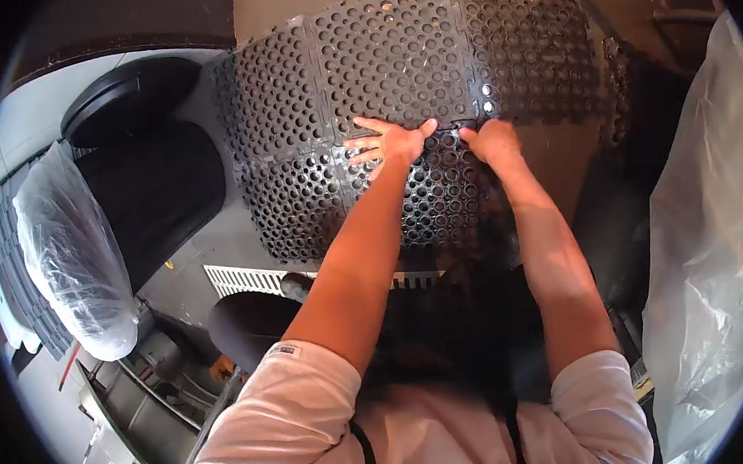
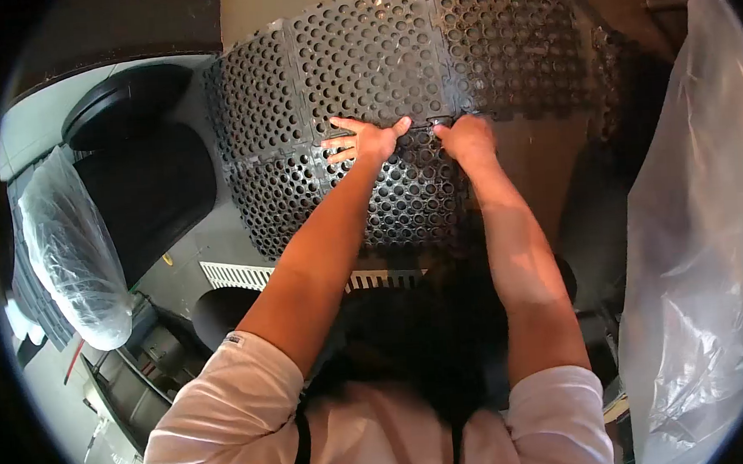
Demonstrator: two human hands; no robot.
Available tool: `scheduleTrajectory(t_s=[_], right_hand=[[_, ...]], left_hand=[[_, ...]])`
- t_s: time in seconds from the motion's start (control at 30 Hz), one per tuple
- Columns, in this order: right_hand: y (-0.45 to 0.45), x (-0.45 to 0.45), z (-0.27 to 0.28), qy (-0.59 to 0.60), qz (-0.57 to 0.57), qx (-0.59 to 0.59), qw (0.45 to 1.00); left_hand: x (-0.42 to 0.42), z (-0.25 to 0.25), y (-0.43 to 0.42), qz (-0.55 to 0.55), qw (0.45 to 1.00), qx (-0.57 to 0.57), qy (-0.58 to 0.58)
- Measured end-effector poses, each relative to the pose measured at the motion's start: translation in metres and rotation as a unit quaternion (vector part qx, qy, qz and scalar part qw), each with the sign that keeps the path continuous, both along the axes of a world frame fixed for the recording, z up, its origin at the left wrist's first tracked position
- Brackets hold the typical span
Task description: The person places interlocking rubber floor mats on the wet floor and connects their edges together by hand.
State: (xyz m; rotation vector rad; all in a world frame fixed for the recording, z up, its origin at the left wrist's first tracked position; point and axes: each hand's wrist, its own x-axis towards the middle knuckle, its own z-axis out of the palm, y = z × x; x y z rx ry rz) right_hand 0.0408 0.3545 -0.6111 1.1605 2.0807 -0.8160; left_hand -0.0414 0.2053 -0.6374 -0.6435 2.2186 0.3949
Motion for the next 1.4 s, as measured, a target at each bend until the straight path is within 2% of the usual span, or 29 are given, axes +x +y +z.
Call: scheduleTrajectory(t_s=[0.03, 0.07, 0.1, 0.13, 0.23, 0.27, 0.37, 0.4, 0.63, 0.67, 0.77, 0.9, 0.93, 1.03, 1.07, 1.1, 1.17, 1.4], right_hand=[[0.003, -0.003, 0.013, 0.001, 0.012, 0.013, 1.000], [-0.002, -0.004, 0.008, 0.129, -0.019, 0.090, 0.987], [-0.009, -0.004, 0.000, 0.254, -0.050, 0.164, 0.952], [-0.016, -0.005, -0.008, 0.397, -0.017, 0.232, 0.888], [-0.037, -0.012, -0.033, 0.454, 0.009, 0.268, 0.850], [-0.037, -0.014, -0.045, 0.443, 0.021, 0.264, 0.856], [-0.040, -0.015, -0.079, 0.271, 0.040, 0.341, 0.899], [-0.041, -0.016, -0.080, 0.245, 0.036, 0.314, 0.916], [-0.039, -0.026, -0.078, 0.186, 0.098, 0.312, 0.926], [-0.037, -0.022, -0.082, 0.224, 0.100, 0.312, 0.918], [-0.036, -0.022, -0.088, 0.196, 0.136, 0.310, 0.920], [-0.034, -0.027, -0.078, 0.202, 0.119, 0.290, 0.928], [-0.033, -0.025, -0.079, 0.257, 0.118, 0.324, 0.903], [0.009, -0.026, -0.064, 0.295, 0.055, 0.275, 0.913], [0.024, -0.028, -0.077, 0.361, 0.007, 0.360, 0.860], [0.041, -0.030, -0.076, 0.331, -0.041, 0.356, 0.873], [0.054, -0.036, -0.081, 0.281, -0.058, 0.364, 0.886], [-0.002, -0.055, -0.055, 0.350, 0.077, 0.331, 0.873]], left_hand=[[0.002, 0.000, 0.001, 0.007, 1.000, 0.002, 0.004], [0.003, -0.002, 0.001, 0.007, 1.000, -0.002, 0.009], [0.004, -0.001, 0.001, 0.005, 1.000, -0.006, 0.013], [0.003, 0.000, 0.001, 0.005, 1.000, -0.007, 0.008], [0.003, 0.009, 0.001, 0.002, 1.000, -0.005, 0.000], [0.003, 0.011, 0.000, 0.000, 1.000, -0.004, -0.006], [0.001, 0.016, -0.001, 0.000, 1.000, 0.001, -0.012], [0.000, 0.017, 0.000, 0.002, 1.000, -0.003, -0.015], [-0.007, 0.016, 0.003, -0.011, 0.998, -0.020, -0.056], [-0.005, 0.009, 0.002, -0.009, 0.999, -0.017, -0.041], [0.001, -0.003, 0.007, -0.030, 0.999, -0.037, -0.007], [-0.007, 0.012, 0.012, -0.018, 0.998, -0.041, -0.039], [-0.006, 0.013, 0.011, -0.018, 0.999, -0.036, -0.035], [-0.003, 0.001, 0.007, -0.010, 1.000, -0.026, -0.014], [-0.004, 0.009, 0.007, -0.016, 0.999, -0.023, -0.022], [-0.005, 0.010, 0.008, -0.015, 0.999, -0.024, -0.027], [-0.005, 0.010, 0.008, -0.018, 0.999, -0.021, -0.029], [-0.006, 0.015, 0.010, -0.015, 0.999, -0.019, -0.030]])
